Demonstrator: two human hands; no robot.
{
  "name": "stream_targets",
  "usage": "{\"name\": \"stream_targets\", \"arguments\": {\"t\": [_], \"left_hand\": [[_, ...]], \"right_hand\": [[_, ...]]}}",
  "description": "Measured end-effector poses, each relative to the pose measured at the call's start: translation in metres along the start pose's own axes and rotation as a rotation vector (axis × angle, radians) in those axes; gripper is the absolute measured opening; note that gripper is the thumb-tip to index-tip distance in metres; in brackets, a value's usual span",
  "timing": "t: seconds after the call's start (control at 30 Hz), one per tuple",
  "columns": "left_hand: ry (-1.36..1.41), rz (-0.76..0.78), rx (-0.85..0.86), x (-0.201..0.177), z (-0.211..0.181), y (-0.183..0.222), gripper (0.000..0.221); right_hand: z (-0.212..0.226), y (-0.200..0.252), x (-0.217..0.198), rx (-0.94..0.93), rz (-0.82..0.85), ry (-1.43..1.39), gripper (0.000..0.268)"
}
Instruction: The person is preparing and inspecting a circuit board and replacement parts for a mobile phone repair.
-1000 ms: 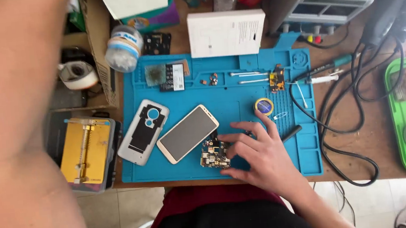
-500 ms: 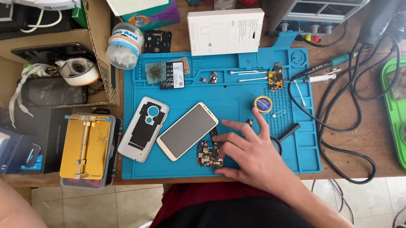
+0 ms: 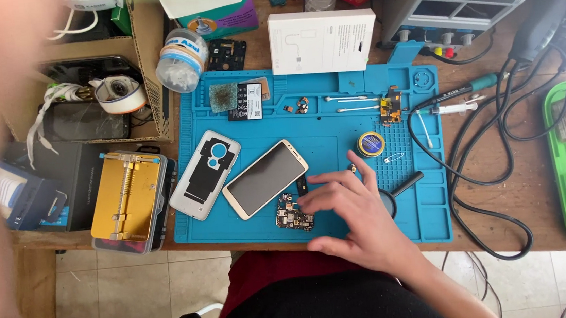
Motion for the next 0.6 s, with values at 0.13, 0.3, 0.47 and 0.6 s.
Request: {"name": "stream_targets", "arguments": {"t": [0.13,0.3,0.47,0.6], "left_hand": [[0.031,-0.054,0.017,-0.025,-0.082,-0.017,0.012],[0.241,-0.25,-0.167,-0.012,-0.142,0.013,0.011],[0.339,-0.277,-0.345,0.017,-0.185,0.045,0.016],[0.499,-0.272,-0.652,0.043,-0.191,0.068,0.015]], "right_hand": [[-0.012,0.01,-0.011,0.138,-0.112,-0.648,0.092],[-0.071,0.042,-0.013,0.25,-0.333,-1.015,0.112],[-0.084,0.049,-0.01,0.409,-0.449,-1.139,0.083],[-0.073,0.037,-0.029,0.299,-0.703,-1.034,0.038]]}}
Point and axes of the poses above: each hand's wrist, its own y-axis away from the middle knuckle, its own x-axis out of the palm, z = x × y, the point moved 9 cm from there along -y, towards the middle knuckle, and after that the axes turned 14 degrees about -y, right-handed, at the moved point
